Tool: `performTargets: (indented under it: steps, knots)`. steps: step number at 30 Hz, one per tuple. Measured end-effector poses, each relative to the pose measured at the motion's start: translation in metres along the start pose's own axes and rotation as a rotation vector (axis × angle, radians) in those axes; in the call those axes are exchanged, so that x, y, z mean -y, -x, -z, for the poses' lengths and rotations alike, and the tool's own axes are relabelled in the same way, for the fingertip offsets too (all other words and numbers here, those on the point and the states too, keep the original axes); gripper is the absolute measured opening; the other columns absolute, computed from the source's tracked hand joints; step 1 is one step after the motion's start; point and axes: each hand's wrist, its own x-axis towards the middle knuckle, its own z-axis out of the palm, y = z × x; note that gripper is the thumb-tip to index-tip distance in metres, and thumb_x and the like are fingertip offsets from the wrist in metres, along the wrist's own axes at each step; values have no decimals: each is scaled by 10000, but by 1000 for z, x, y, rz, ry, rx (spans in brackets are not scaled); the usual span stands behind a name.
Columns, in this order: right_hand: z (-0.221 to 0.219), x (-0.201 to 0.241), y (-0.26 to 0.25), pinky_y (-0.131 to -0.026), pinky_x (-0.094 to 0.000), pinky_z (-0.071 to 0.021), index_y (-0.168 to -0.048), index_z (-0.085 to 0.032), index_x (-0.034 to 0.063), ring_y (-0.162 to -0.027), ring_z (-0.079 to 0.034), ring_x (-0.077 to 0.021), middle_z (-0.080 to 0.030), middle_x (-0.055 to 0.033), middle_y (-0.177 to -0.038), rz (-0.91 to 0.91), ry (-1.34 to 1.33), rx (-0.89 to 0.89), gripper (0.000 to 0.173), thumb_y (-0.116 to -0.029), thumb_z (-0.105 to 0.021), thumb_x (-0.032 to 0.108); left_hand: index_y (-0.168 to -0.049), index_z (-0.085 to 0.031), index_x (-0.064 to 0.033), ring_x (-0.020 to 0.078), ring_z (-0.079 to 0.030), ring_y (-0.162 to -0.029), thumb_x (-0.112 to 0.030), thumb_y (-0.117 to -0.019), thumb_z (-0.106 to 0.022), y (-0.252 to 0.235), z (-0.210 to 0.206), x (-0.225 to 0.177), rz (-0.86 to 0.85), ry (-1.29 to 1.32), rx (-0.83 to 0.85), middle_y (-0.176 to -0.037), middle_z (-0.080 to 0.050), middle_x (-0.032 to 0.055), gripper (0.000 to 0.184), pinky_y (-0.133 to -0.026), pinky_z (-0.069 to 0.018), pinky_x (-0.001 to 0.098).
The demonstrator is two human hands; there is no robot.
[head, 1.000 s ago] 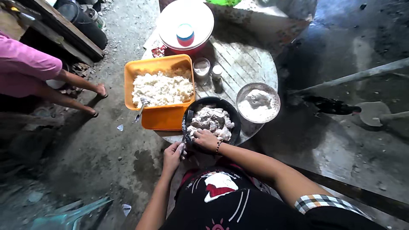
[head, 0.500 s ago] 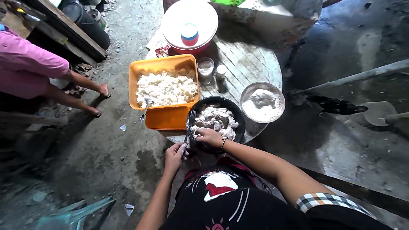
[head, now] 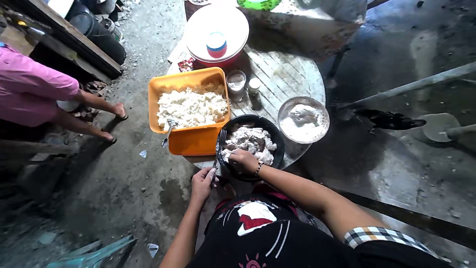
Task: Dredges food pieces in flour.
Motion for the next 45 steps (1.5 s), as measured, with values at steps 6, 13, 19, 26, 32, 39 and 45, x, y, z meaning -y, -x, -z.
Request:
performTargets:
  steps: [6,13,19,26,32,39,45]
  knots:
    - [44,9,7,-959,-438,-570,-1084,-758,39,-987,-717,-200,-758,-99,-1044,-403,-381,-144,245,-877,-787,165,-1136,-703,33,102,-649,-564,-100,-1061,-537,-2,-2,-2,6,20,-13,-742,-709,60,226,-511,-550,236]
    - [73,-9,33,-870,-379,-593,-1048,-747,4,-872,-712,-154,-752,-100,-979,-603,-593,-277,234,-863,-814,130,-1140,-702,31,110,-654,-571,-101,-1062,-535,-8,-12,-3,-12,30,3,-755,-714,66,226,-514,-555,243]
    - [62,-29,31,-950,-438,-571,-1158,-706,3,-1000,-704,-233,-721,-159,-1118,-743,-582,-248,402,-809,-863,124,-1157,-696,31,108,-650,-572,-104,-1060,-537,-12,-19,-6,-19,3,10,-766,-715,57,230,-513,-554,251]
    - [44,-9,21,-1141,-528,-445,-1299,-668,20,-1285,-604,-358,-659,-206,-1319,-450,-78,33,453,-852,-735,36,-1158,-697,32,116,-653,-571,-99,-1060,-534,-7,-23,-2,-26,30,10,-761,-713,66,231,-508,-555,252]
    - [57,0,9,-1015,-515,-526,-1163,-755,34,-1076,-699,-297,-740,-177,-1122,-648,-322,34,322,-908,-754,230,-1155,-696,34,122,-650,-571,-107,-1067,-522,-6,-22,-1,-23,32,-5,-759,-709,69,241,-510,-553,255]
    - [82,-9,24,-789,-326,-606,-1180,-683,-42,-834,-702,-161,-721,-135,-1003,-806,-1035,-223,266,-963,-721,107,-1144,-689,46,104,-649,-562,-98,-1063,-532,-6,-22,0,-28,51,-17,-758,-715,62,228,-505,-552,239]
    - [125,-13,62,-755,-300,-605,-1227,-642,-43,-797,-693,-137,-715,-101,-983,-722,-1143,-272,261,-988,-664,58,-1160,-693,40,110,-648,-560,-106,-1064,-534,-8,-26,-1,-19,32,-16,-758,-714,72,236,-503,-552,246]
